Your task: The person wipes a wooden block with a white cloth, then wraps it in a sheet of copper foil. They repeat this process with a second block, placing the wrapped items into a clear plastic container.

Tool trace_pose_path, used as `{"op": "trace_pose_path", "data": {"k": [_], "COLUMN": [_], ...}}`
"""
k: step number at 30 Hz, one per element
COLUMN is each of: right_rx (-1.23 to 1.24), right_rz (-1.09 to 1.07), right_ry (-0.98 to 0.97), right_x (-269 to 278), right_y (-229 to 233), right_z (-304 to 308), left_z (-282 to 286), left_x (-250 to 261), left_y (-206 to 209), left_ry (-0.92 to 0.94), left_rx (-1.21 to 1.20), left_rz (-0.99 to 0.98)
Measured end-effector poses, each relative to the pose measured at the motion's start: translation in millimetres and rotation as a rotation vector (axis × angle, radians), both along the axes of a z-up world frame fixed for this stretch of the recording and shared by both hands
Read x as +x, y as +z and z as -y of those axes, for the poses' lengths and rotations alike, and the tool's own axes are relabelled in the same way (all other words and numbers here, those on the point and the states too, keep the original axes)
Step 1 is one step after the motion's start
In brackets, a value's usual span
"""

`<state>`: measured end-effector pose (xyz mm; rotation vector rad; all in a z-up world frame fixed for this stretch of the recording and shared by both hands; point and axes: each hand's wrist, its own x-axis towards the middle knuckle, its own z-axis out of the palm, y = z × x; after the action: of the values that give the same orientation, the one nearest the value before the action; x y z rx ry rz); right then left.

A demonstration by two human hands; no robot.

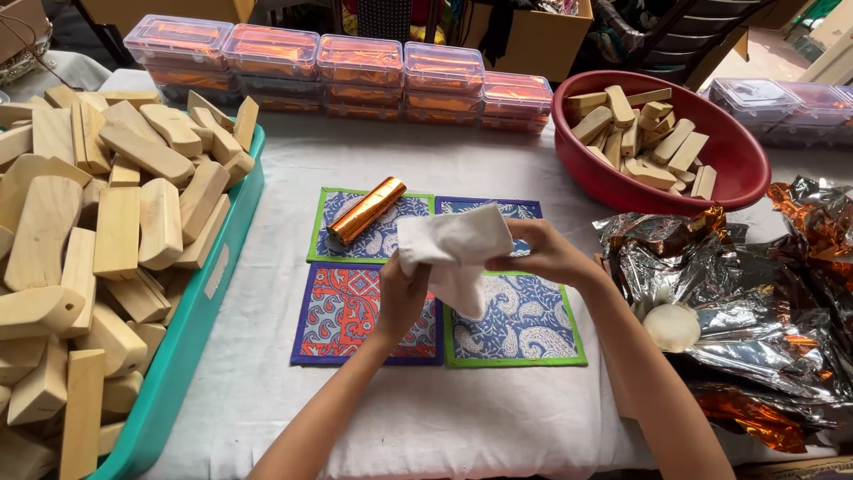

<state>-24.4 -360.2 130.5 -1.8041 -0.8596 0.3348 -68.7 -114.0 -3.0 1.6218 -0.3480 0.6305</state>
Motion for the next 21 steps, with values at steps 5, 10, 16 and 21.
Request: {"op": "trace_pose_path", "data": {"k": [5,10,16,21], "right_rx": [-0.057,-0.142,0.0,-0.181], "right_rz": [0.116,0.253,0.261,0.252], "right_ry": [0.057,-0.038,-0.185,0.072], "right_x": [-7.1,-7.1,0.8,-25.5], "right_y": [-9.0,8.7,19.1,31.3], "right_z": [9.5,17.1,37.0,5.4], "left_z": [4.5,-4.8,2.1,16.4], "left_x": [-21.5,-19.7,-28.4,-41.9], "left_y": [31.0,17.6,42.1,97.3], "left_ry": [0.01,-0.08,0.368,-0.124], "left_rx": [0.272,0.309,0.592,0.353], "left_rz": [0.286,0.342,0.475,0.266]}}
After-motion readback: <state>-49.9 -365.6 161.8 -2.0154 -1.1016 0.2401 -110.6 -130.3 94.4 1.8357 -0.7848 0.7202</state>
